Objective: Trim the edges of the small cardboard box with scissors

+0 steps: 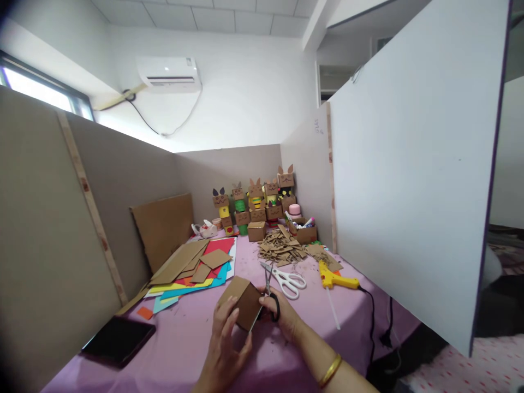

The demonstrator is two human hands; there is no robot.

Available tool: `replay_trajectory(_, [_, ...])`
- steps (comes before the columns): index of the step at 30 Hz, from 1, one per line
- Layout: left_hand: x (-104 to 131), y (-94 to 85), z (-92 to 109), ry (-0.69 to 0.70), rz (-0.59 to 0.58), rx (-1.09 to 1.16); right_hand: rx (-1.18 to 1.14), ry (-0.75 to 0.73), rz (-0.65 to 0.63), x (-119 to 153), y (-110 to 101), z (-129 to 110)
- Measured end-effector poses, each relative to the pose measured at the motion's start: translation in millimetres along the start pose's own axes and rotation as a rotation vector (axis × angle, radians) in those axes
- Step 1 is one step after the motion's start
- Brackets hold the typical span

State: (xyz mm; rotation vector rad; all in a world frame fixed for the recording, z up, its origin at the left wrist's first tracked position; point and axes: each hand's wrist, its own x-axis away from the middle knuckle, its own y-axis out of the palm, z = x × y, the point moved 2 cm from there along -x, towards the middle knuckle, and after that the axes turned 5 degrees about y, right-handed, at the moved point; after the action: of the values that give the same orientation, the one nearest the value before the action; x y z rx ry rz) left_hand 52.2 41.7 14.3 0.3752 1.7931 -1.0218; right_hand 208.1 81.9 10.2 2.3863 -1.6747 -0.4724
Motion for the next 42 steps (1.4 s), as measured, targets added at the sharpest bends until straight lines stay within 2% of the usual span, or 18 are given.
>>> replay_trajectory(4, [4,3.0,-3,0.019,0.009,0.007,-0.029,0.036,0.001,-1,-3,2])
replay_trajectory(6, [5,3.3,-7,-0.058,0.066,0.09,-0.032,0.055,-0.009,-1,-4,4])
replay_trajectory(8, [4,1.5,-14,-0.312,0.167,0.276,-0.029,0.061,-0.006,-2,-6,5])
replay_trajectory(10, [3,-1.3,-22,-0.725,0.303,0.587,-0.025,0.052,0.013,-2,-7,5])
replay_trajectory(12, [3,-3.5,-27,-1.118,0.423,1.005,-0.011,0.044,0.025,-2,-7,6])
replay_trajectory(13, [3,-4.7,-28,-1.245,0.448,1.224,0.004,0.046,0.02,-2,-7,6])
replay_trajectory(15, [3,-8.2,-30,-1.414,0.487,1.588,0.051,0.064,-0.017,-2,-4,7])
replay_trajectory(17, [5,-11.3,-32,-1.522,0.529,1.779,0.112,0.085,-0.057,-1,-1,9])
replay_trajectory(19, [7,-12.4,-34,-1.575,0.554,1.827,0.173,0.085,-0.065,-2,2,11])
replay_trajectory(21, [8,-11.0,-35,-1.567,0.515,1.854,0.229,0.057,-0.022,-3,2,13])
replay_trajectory(25, [9,-4.6,-35,-1.542,0.446,1.907,0.344,-0.071,0.158,-7,-4,15])
replay_trajectory(28, [13,-1.3,-37,-1.567,0.469,1.893,0.422,-0.151,0.32,-6,-8,15])
replay_trajectory(30, [15,-0.5,-37,-1.571,0.477,1.89,0.46,-0.168,0.384,-4,-8,14])
replay_trajectory(36, [14,-2.6,-33,-1.605,0.43,1.872,0.519,-0.09,0.37,-1,-7,20])
replay_trajectory(42, [9,-5.2,-28,-1.605,0.441,1.783,0.592,-0.188,0.396,-5,-11,19])
